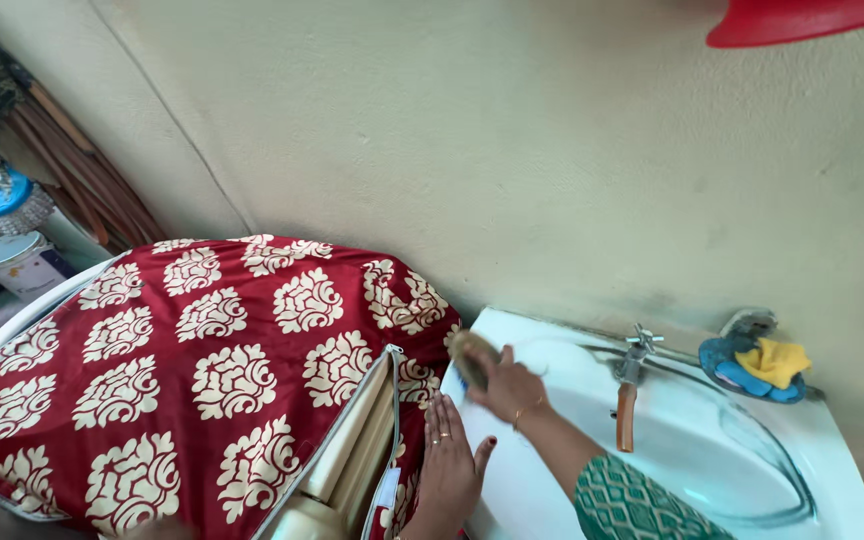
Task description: The person scrubs the interior and exterior surfaces of a white pedestal sink using a blue sponge and a brush, including the faucet and the surrounding wall area.
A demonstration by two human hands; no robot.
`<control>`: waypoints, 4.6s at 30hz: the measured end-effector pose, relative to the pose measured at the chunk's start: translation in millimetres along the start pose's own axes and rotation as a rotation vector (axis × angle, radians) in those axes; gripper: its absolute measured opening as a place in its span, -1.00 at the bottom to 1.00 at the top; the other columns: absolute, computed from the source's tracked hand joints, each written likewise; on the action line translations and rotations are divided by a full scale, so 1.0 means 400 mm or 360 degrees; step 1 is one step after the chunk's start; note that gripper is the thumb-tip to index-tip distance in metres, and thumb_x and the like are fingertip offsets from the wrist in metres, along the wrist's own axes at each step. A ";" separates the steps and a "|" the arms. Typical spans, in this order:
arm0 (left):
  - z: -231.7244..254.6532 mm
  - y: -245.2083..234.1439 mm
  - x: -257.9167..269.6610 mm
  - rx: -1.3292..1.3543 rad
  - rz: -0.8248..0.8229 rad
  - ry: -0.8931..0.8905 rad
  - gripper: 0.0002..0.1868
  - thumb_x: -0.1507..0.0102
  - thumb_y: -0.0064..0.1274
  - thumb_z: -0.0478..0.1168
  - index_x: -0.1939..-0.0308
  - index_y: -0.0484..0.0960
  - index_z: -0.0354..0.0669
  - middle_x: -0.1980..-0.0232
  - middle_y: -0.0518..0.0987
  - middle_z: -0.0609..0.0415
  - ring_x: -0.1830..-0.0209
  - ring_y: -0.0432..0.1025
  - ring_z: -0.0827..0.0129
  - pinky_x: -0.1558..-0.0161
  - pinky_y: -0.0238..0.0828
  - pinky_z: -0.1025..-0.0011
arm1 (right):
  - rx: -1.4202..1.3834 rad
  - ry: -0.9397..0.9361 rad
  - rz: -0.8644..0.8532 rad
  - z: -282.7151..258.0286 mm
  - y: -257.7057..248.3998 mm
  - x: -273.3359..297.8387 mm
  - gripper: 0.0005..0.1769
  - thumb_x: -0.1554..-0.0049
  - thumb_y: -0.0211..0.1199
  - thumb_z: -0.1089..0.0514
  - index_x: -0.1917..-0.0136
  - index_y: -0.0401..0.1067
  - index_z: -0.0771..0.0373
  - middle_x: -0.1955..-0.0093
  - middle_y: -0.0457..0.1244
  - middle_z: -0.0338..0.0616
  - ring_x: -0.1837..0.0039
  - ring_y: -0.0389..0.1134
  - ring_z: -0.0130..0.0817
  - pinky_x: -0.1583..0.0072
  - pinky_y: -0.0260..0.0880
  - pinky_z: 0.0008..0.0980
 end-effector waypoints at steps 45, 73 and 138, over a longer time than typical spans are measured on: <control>-0.021 0.046 -0.077 -0.0538 0.0377 0.0058 -0.09 -0.39 -0.51 0.28 -0.51 -0.07 -0.49 -0.57 0.07 -0.29 -0.62 -0.09 0.03 -0.52 -0.20 0.10 | 0.0109 0.0027 0.0148 0.079 0.050 -0.072 -0.10 -0.11 0.21 -0.22 -0.62 -0.08 -0.26 -0.44 -0.01 0.40 -0.16 0.37 0.26 -0.11 0.45 0.01; 0.006 0.030 -0.065 -0.0497 0.0310 0.0070 -0.12 -0.40 -0.47 0.24 -0.51 -0.07 -0.49 -0.58 0.02 -0.31 -0.63 -0.15 0.03 -0.53 -0.31 0.12 | 0.0159 0.0129 -0.0077 0.085 0.051 -0.008 0.05 -0.10 0.25 -0.21 -0.70 -0.24 -0.25 -0.45 -0.07 0.31 -0.19 0.36 0.15 -0.18 0.46 -0.09; -0.041 -0.032 -0.028 0.0682 0.0580 0.0328 -0.35 -0.47 -0.48 -0.01 -0.57 0.07 -0.32 -0.62 0.16 -0.18 -0.61 0.07 -0.05 -0.56 -0.10 0.08 | -0.0031 0.0284 -0.0162 -0.002 0.059 0.172 0.05 0.09 0.48 -0.19 -0.56 0.01 -0.63 -0.40 0.06 0.09 -0.27 0.29 0.14 -0.23 0.42 -0.02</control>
Point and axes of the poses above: each hand's wrist, its own x-axis away from the middle knuckle, its own y-axis out of the palm, z = x × y, the point moved 10 cm from there along -x, towards the middle knuckle
